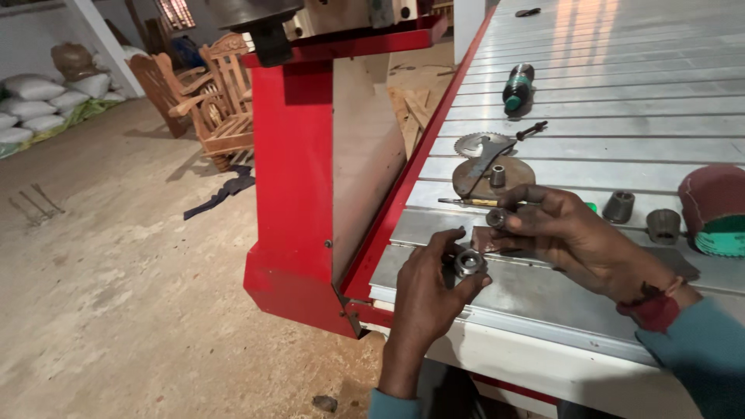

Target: The person removes a tool holder assembly from a large machine using a screwdriver, wipes the internal and external surfaces of the components with a cloth, and handles small metal nuts and a collet on a work surface.

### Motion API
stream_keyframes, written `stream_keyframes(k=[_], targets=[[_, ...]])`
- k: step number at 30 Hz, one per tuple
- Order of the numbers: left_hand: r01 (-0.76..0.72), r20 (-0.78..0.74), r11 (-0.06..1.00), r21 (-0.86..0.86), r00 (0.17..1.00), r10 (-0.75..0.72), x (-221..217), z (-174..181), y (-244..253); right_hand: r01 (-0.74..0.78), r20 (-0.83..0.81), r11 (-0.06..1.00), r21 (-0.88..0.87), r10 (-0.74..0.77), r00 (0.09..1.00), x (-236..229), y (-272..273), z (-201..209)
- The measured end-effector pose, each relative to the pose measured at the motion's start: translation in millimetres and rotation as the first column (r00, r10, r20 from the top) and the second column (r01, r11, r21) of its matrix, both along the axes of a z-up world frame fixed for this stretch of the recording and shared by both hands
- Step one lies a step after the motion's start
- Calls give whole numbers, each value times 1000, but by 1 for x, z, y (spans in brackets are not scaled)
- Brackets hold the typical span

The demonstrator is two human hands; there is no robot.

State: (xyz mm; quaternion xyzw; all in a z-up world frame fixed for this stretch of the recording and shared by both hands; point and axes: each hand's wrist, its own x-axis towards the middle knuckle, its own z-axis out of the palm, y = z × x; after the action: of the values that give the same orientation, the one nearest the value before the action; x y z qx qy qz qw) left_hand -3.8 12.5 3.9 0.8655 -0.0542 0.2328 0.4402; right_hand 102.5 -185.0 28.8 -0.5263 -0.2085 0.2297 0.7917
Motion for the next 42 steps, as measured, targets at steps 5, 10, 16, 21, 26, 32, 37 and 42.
stream_keyframes(k=[5, 10, 16, 21, 26, 32, 37, 42], targets=[[69, 51, 985, -158, 997, -62, 3, -12, 1, 18, -11, 998, -59, -18, 1000, -3, 0, 2], [328, 168, 358, -874, 897, -410, 23, -18, -3, 113, 102, 993, 29, -115, 988, 15, -2, -16], [245, 273, -126, -961, 780, -563, 46, -15, -33, 300, 214, 953, 45, -302, 929, 13, -5, -14], [265, 297, -136, -955, 815, -498, 51, -21, -29, 347, 381, 935, -72, -295, 876, 7, -1, -10], [264, 311, -167, -950, 838, -449, 51, -21, -26, 328, 447, 934, -138, -237, 863, 2, 3, -4], [279, 329, -178, -944, 837, -436, 50, -25, -27, 325, 443, 927, -190, -214, 871, 1, 4, -6], [282, 348, -210, -936, 831, -435, 49, -24, -26, 295, 391, 937, -189, -204, 897, 5, 5, -8], [282, 315, -142, -949, 865, -390, 47, -21, -29, 294, 421, 931, -215, -183, 888, 4, 6, -9]])
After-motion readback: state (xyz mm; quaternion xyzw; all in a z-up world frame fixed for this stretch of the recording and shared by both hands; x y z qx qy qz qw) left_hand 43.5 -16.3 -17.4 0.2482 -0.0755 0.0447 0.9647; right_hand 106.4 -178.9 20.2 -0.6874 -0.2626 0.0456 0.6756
